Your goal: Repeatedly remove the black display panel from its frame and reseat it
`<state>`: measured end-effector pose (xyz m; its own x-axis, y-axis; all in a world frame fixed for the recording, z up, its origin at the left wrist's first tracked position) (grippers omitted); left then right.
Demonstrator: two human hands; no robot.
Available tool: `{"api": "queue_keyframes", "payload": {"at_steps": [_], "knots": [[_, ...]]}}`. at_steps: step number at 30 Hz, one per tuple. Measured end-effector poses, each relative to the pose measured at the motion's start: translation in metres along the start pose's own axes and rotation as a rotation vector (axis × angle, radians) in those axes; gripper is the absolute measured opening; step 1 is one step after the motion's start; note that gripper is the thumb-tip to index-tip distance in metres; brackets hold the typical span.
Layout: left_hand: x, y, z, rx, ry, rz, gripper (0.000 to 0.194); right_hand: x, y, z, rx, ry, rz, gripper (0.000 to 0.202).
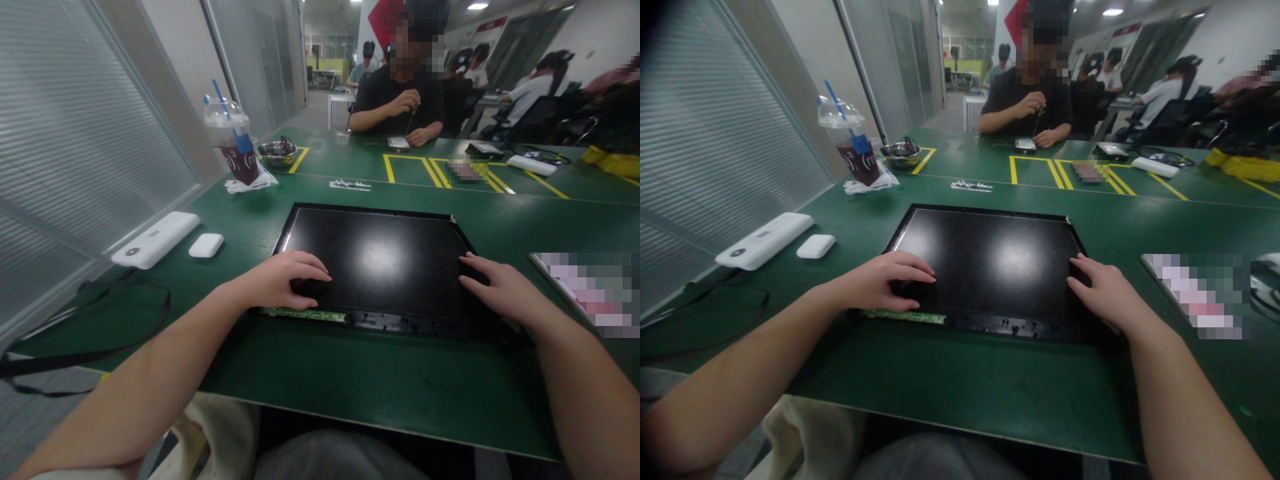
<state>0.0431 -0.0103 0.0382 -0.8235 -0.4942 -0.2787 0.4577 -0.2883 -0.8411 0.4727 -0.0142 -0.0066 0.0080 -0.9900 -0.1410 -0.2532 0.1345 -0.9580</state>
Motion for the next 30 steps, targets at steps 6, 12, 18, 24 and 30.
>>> {"api": "queue_keyframes", "payload": {"at_steps": [6, 12, 18, 24, 30], "knots": [[0.003, -0.007, -0.003, 0.067, -0.076, 0.074, 0.036, 0.000, 0.000, 0.001, -0.006, -0.012, 0.019, 0.055], [0.011, -0.007, -0.010, 0.098, -0.181, -0.037, 0.060, 0.001, 0.000, 0.001, -0.004, -0.013, 0.017, 0.057], [0.015, -0.003, -0.015, 0.085, -0.219, -0.105, 0.070, 0.001, -0.001, 0.000, -0.004, -0.009, 0.016, 0.056], [0.014, -0.002, -0.013, 0.087, -0.245, -0.142, 0.070, 0.001, -0.001, 0.000, -0.004, -0.002, 0.008, 0.058], [0.018, -0.008, -0.016, 0.084, -0.250, -0.148, 0.068, 0.001, 0.001, 0.003, -0.006, -0.019, 0.030, 0.056]]}}
Point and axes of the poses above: each hand's wrist, its own x-axis away from the middle knuckle, its own y-axis out of the palm, z = x × y, the point moved 4 cm from there along -x, towards the middle knuckle, and after that the axes turned 1 degree about z, right-handed, at the moved point
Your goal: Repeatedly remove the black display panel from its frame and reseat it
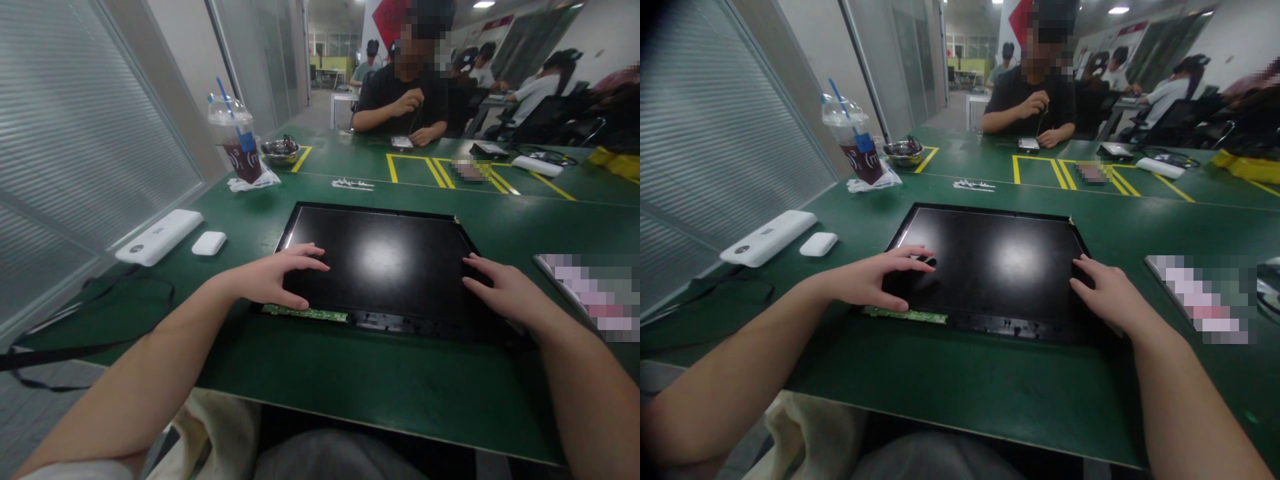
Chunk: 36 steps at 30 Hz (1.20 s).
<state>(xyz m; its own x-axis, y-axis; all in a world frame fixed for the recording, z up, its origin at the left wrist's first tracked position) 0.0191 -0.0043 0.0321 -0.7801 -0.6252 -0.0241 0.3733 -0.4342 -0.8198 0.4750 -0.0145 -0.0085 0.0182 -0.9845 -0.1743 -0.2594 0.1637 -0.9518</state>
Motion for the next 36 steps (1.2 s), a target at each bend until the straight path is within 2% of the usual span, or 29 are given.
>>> {"api": "queue_keyframes", "payload": {"at_steps": [6, 16, 22, 26, 29, 32, 34, 36], "knots": [[0.003, -0.007, -0.003, 0.005, 0.002, 0.026, 0.069, -0.001, -0.001, 0.000, -0.001, 0.003, -0.005, 0.056], [0.003, -0.003, -0.002, 0.010, -0.014, -0.019, 0.072, 0.000, -0.001, -0.001, 0.006, 0.013, -0.013, 0.058], [0.003, -0.002, -0.004, 0.038, -0.071, -0.048, 0.074, 0.000, -0.002, -0.003, 0.014, 0.028, -0.028, 0.059], [0.001, -0.004, -0.002, 0.048, -0.072, -0.025, 0.073, 0.001, -0.004, -0.008, 0.024, 0.035, -0.052, 0.059], [-0.002, -0.011, -0.004, 0.060, -0.112, 0.113, 0.062, 0.001, -0.007, -0.011, 0.020, 0.052, -0.091, 0.062], [-0.004, -0.019, -0.015, -0.009, -0.199, 0.375, 0.059, 0.001, -0.011, -0.013, -0.021, 0.087, -0.102, 0.061], [-0.002, -0.022, -0.027, -0.112, -0.311, 0.519, 0.063, 0.001, -0.014, -0.012, -0.072, 0.134, -0.083, 0.059], [0.000, -0.022, -0.041, -0.216, -0.447, 0.579, 0.066, 0.001, -0.015, -0.011, -0.125, 0.182, -0.051, 0.060]]}}
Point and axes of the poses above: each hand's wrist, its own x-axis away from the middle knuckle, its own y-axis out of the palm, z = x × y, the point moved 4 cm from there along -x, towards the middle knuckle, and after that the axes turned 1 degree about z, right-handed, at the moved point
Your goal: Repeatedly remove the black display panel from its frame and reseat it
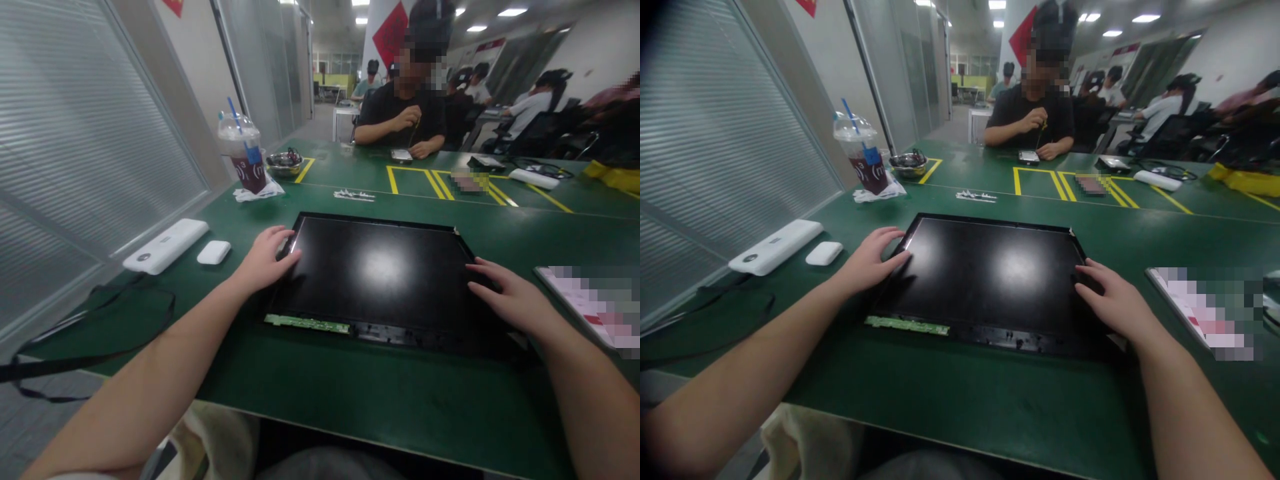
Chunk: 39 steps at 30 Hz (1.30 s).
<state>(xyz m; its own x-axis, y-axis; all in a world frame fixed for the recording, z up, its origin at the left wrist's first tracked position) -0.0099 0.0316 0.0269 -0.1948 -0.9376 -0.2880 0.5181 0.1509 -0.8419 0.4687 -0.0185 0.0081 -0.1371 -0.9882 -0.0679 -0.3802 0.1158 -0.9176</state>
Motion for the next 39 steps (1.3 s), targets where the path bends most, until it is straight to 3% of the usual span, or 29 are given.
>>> {"api": "queue_keyframes", "payload": {"at_steps": [3, 7, 9, 16, 27, 39], "knots": [[-0.002, 0.005, -0.014, -0.141, -0.127, -0.006, 0.067, -0.002, 0.000, 0.005, -0.045, 0.034, 0.048, 0.061], [-0.002, 0.008, -0.017, -0.243, -0.224, -0.085, 0.064, -0.009, 0.008, 0.022, -0.038, 0.088, 0.045, 0.064], [-0.002, 0.009, -0.017, -0.268, -0.239, -0.101, 0.061, -0.013, 0.014, 0.030, -0.010, 0.050, 0.024, 0.064], [-0.001, 0.017, -0.022, -0.302, -0.267, -0.183, 0.054, -0.018, 0.029, 0.048, 0.095, -0.134, 0.130, 0.057], [0.002, 0.020, -0.031, -0.288, -0.273, -0.206, 0.054, -0.007, 0.031, 0.036, 0.153, -0.117, 0.171, 0.052], [0.007, 0.024, -0.049, -0.258, -0.207, -0.088, 0.051, 0.000, 0.034, 0.034, 0.151, -0.187, 0.175, 0.050]]}}
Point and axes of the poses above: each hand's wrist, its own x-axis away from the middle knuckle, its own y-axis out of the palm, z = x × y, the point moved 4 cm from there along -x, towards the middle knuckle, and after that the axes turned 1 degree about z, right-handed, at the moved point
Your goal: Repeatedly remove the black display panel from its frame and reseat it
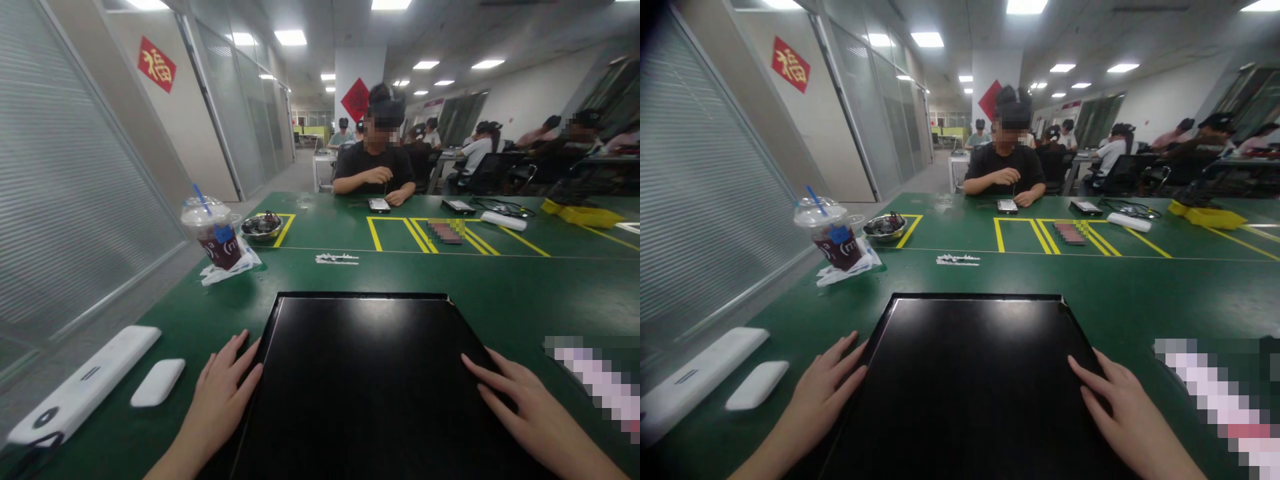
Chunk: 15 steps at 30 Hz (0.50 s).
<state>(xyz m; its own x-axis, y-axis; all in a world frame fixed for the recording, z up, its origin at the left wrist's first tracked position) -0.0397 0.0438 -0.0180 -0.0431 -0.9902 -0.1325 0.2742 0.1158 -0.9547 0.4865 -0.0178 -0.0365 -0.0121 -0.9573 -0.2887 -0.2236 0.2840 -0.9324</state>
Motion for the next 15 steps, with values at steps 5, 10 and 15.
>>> {"api": "queue_keyframes", "payload": {"at_steps": [5, 10, 15], "knots": [[0.000, -0.002, 0.003, -0.010, -0.008, 0.014, 0.052, -0.002, -0.003, -0.007, 0.028, 0.010, -0.032, 0.047], [-0.001, -0.005, 0.009, -0.015, -0.030, 0.012, 0.049, -0.004, -0.001, -0.004, 0.043, 0.001, -0.040, 0.048], [-0.004, -0.006, 0.011, 0.005, -0.047, -0.022, 0.051, -0.007, 0.000, -0.003, 0.029, -0.002, -0.054, 0.050]]}}
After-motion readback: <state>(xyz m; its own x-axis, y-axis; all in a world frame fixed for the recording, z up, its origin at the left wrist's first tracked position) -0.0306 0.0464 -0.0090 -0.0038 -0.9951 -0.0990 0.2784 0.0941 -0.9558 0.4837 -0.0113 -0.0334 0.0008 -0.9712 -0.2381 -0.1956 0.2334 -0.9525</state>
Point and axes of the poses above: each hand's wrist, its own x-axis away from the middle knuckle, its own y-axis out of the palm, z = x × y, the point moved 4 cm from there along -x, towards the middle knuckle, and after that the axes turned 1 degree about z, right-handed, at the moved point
